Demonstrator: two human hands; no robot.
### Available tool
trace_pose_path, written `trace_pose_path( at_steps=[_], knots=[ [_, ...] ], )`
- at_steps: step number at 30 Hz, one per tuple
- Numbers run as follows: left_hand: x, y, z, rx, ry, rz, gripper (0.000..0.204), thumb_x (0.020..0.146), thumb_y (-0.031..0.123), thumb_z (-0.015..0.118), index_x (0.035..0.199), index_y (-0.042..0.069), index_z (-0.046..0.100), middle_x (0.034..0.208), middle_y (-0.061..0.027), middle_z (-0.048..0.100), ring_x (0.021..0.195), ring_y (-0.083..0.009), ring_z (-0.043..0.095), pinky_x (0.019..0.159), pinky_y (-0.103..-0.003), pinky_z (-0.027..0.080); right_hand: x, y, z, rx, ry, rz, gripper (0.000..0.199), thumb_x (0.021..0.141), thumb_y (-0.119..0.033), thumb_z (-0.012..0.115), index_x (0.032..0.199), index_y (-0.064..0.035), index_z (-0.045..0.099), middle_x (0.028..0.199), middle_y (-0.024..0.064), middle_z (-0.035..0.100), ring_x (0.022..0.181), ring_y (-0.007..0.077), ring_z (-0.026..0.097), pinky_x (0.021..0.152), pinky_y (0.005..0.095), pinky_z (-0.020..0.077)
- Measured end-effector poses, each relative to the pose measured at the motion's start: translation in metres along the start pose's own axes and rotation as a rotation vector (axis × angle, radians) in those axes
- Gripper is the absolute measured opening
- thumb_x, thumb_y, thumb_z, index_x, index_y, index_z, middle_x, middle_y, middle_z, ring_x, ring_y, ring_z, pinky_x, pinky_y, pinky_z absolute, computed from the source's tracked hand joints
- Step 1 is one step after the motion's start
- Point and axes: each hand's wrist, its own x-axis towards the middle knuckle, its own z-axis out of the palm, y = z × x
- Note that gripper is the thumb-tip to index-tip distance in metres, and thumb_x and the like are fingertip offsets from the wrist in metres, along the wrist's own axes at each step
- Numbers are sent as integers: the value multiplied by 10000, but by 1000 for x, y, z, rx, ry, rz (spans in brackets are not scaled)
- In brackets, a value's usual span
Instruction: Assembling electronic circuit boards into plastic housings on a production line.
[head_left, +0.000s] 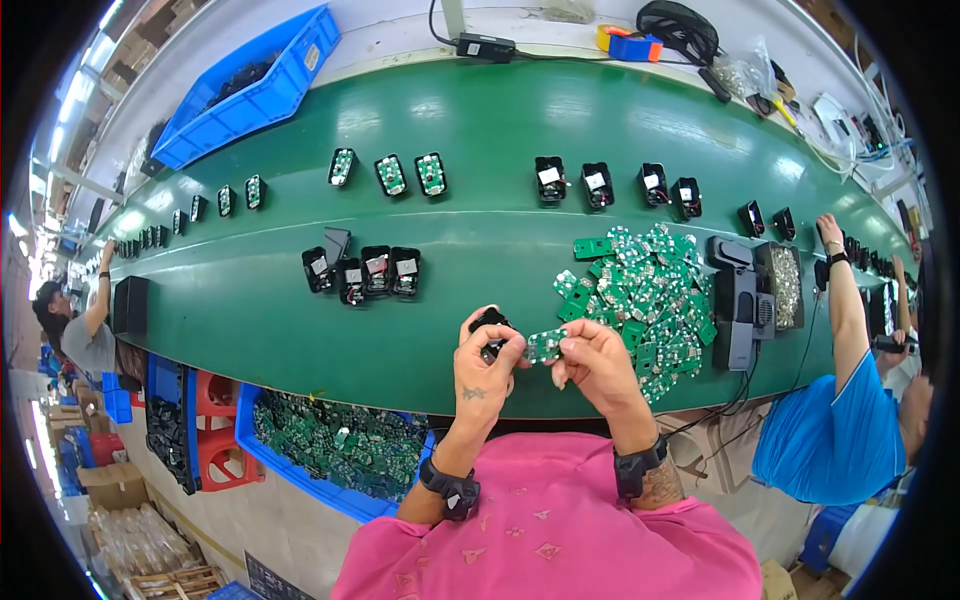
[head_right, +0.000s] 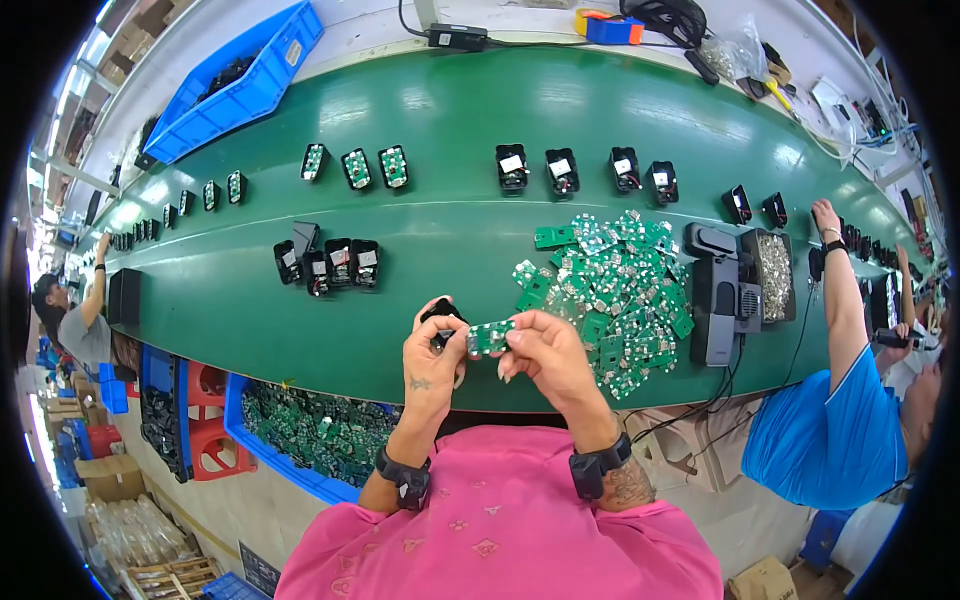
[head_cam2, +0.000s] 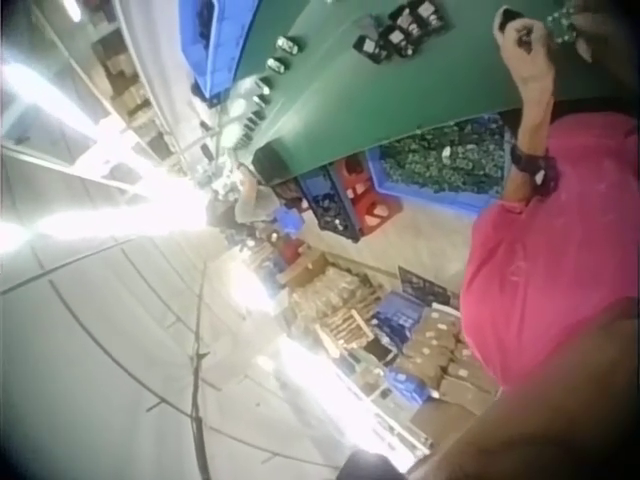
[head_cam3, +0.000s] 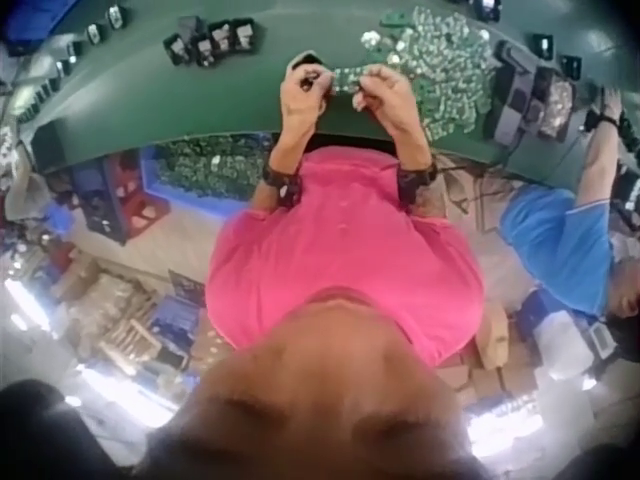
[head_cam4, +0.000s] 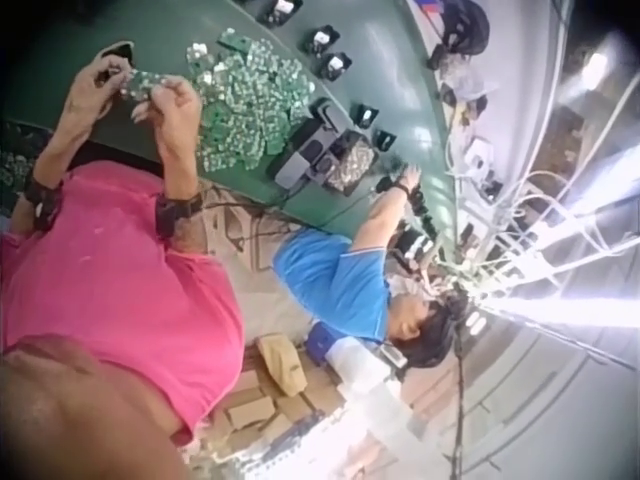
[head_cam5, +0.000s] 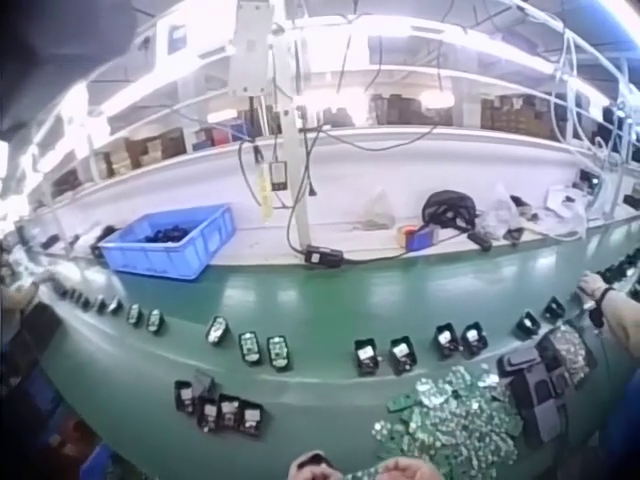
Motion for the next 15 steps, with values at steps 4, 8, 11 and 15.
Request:
trace_pose_path(
  at_steps=[4, 8, 11, 15],
  knots=[
    [-3, 14, 9, -188, 51, -109, 57, 948, 90, 663, 920, 48, 637, 951, 19, 628, 574, -13, 510, 457, -166, 364, -5, 11, 1, -135, -37, -66, 142, 955, -31, 597, 1086, 15, 562, 850, 131, 702, 648, 167, 674, 594, 286, 556],
    [-5, 17, 12, -224, 22, -151, 65, 948, 92, 664, 950, 41, 624, 969, 4, 628, 596, -28, 543, 452, -160, 365, -7, 11, 11, -297, 43, -192, 128, 966, -45, 599, 1062, 32, 562, 832, 100, 693, 674, 135, 671, 613, 255, 548],
    [-7, 17, 13, -242, -37, -174, 86, 948, 81, 656, 1002, 32, 611, 963, -7, 638, 628, -53, 593, 452, -154, 382, -7, 9, 16, -327, 71, -232, 120, 969, -49, 599, 1050, 33, 566, 836, 91, 692, 685, 121, 666, 603, 241, 537],
    [-9, 12, 14, -249, -90, -186, 109, 956, 83, 643, 1038, 26, 600, 961, -24, 654, 666, -77, 635, 451, -157, 398, -7, 12, 14, -440, 66, -272, 120, 971, -51, 603, 1054, 28, 568, 840, 73, 690, 695, 95, 654, 586, 223, 518]
  ],
)
